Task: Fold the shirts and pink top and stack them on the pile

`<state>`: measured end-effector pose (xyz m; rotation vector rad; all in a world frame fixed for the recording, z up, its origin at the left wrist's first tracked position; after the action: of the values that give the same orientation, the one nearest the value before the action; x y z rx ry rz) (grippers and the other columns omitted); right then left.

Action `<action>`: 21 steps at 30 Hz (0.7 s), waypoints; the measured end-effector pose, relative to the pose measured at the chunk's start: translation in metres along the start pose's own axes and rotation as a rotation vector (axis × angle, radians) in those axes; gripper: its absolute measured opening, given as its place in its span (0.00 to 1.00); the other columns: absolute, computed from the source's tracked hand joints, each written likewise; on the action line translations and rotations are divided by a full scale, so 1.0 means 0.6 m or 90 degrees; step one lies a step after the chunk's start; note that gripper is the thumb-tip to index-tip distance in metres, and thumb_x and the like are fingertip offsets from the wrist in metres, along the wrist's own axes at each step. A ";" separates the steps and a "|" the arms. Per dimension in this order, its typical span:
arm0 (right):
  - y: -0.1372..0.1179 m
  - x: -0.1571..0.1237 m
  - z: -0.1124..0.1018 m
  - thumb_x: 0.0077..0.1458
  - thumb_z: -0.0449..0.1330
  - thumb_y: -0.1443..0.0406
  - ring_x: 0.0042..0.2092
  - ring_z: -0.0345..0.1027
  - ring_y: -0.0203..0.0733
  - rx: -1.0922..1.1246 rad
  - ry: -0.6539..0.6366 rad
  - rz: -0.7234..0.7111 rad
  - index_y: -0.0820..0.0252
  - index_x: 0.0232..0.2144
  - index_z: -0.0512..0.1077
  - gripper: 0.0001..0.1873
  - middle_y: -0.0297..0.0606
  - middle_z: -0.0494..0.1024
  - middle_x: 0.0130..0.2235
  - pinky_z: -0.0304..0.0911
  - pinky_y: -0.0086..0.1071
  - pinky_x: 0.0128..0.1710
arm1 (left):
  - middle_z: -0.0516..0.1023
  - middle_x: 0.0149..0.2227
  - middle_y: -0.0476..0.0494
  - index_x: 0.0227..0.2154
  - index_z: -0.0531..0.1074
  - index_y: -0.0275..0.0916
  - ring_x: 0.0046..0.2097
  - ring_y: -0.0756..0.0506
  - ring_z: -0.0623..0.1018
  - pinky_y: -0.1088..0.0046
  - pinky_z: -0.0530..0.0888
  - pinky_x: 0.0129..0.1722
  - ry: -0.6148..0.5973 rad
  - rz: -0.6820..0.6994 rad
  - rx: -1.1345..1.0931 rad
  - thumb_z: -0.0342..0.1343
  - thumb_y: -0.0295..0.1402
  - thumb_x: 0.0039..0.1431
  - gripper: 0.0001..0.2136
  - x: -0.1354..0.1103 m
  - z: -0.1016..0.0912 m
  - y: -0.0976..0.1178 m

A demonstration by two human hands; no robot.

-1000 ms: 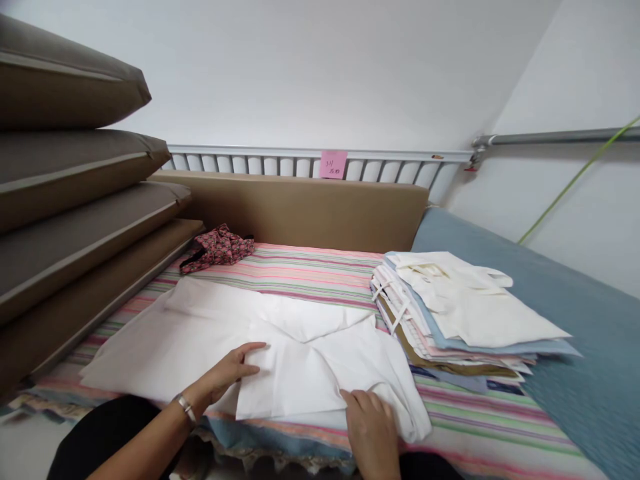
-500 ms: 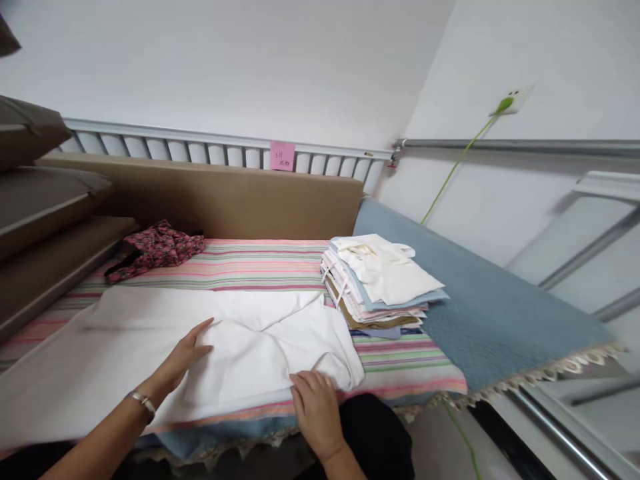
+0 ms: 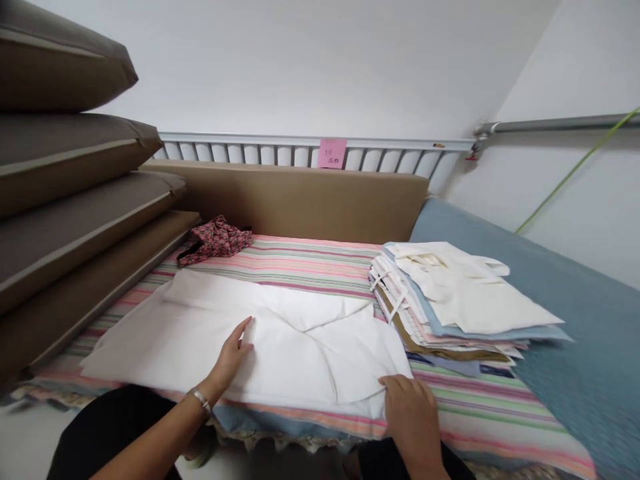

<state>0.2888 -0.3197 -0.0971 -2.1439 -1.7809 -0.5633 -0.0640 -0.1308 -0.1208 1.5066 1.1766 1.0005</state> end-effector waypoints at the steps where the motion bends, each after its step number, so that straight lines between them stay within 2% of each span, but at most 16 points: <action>1: 0.003 -0.005 0.002 0.50 0.50 0.73 0.36 0.69 0.44 -0.010 -0.012 0.010 0.53 0.30 0.75 0.16 0.35 0.78 0.32 0.56 0.42 0.43 | 0.62 0.61 0.43 0.57 0.61 0.40 0.59 0.43 0.65 0.65 0.64 0.58 0.005 -0.009 0.008 0.50 0.20 0.47 0.31 0.005 -0.002 -0.006; 3: 0.006 -0.010 0.004 0.47 0.48 0.75 0.36 0.70 0.44 -0.028 -0.023 0.033 0.54 0.29 0.75 0.18 0.34 0.79 0.32 0.56 0.43 0.44 | 0.63 0.60 0.42 0.57 0.61 0.38 0.59 0.43 0.65 0.64 0.63 0.59 0.026 -0.017 0.024 0.50 0.20 0.46 0.31 0.011 -0.007 -0.013; 5: -0.005 -0.007 0.003 0.46 0.47 0.75 0.39 0.71 0.45 -0.032 0.002 0.035 0.55 0.31 0.75 0.19 0.36 0.79 0.35 0.55 0.46 0.48 | 0.63 0.60 0.40 0.57 0.59 0.37 0.60 0.42 0.64 0.62 0.62 0.59 0.061 0.006 0.071 0.50 0.20 0.47 0.31 0.008 -0.010 -0.012; 7: -0.034 0.006 0.001 0.48 0.46 0.73 0.43 0.70 0.46 -0.010 0.051 -0.002 0.56 0.33 0.75 0.19 0.38 0.79 0.39 0.53 0.48 0.53 | 0.62 0.60 0.37 0.59 0.56 0.36 0.61 0.42 0.62 0.59 0.62 0.60 0.110 0.063 0.158 0.48 0.21 0.50 0.30 -0.006 -0.009 -0.002; 10: -0.104 0.034 0.008 0.56 0.45 0.66 0.51 0.67 0.46 0.048 0.096 -0.078 0.57 0.40 0.74 0.18 0.40 0.77 0.46 0.52 0.47 0.56 | 0.52 0.64 0.36 0.61 0.52 0.38 0.64 0.40 0.56 0.56 0.62 0.59 0.146 0.187 0.338 0.46 0.23 0.55 0.29 -0.040 0.008 0.024; 12: -0.150 0.046 0.027 0.59 0.46 0.60 0.57 0.60 0.48 0.068 0.072 -0.104 0.56 0.47 0.71 0.19 0.41 0.72 0.53 0.53 0.47 0.56 | 0.47 0.66 0.39 0.62 0.50 0.43 0.65 0.38 0.52 0.54 0.62 0.58 0.120 0.260 0.476 0.46 0.25 0.58 0.29 -0.063 0.026 0.036; 15: -0.187 0.042 0.071 0.60 0.47 0.54 0.62 0.53 0.52 0.058 0.015 -0.100 0.52 0.56 0.64 0.24 0.42 0.62 0.61 0.54 0.50 0.55 | 0.48 0.66 0.41 0.63 0.48 0.47 0.65 0.35 0.50 0.49 0.60 0.58 0.048 0.311 0.652 0.48 0.30 0.60 0.29 -0.086 0.048 0.026; 18: -0.189 0.023 0.108 0.60 0.47 0.52 0.62 0.52 0.52 0.046 -0.009 -0.104 0.48 0.59 0.60 0.26 0.42 0.59 0.62 0.53 0.52 0.56 | 0.49 0.66 0.40 0.63 0.49 0.49 0.65 0.32 0.52 0.46 0.60 0.57 -0.010 0.344 0.748 0.51 0.36 0.60 0.29 -0.096 0.054 -0.004; 21: -0.181 0.013 0.121 0.60 0.48 0.52 0.63 0.49 0.51 0.032 -0.013 -0.115 0.48 0.60 0.57 0.27 0.41 0.57 0.63 0.52 0.51 0.58 | 0.47 0.66 0.39 0.63 0.48 0.49 0.65 0.32 0.50 0.46 0.60 0.57 -0.021 0.362 0.780 0.50 0.38 0.60 0.29 -0.099 0.051 -0.026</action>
<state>0.1911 -0.2587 -0.1594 -1.9750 -1.9926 -0.5341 -0.0502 -0.1931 -0.1458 2.9183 1.4506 0.5345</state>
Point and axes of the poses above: each hand's wrist, its own x-axis towards the middle knuckle, its own z-axis out of the palm, y = z × x, the point moved 3 cm from there along x, towards the middle knuckle
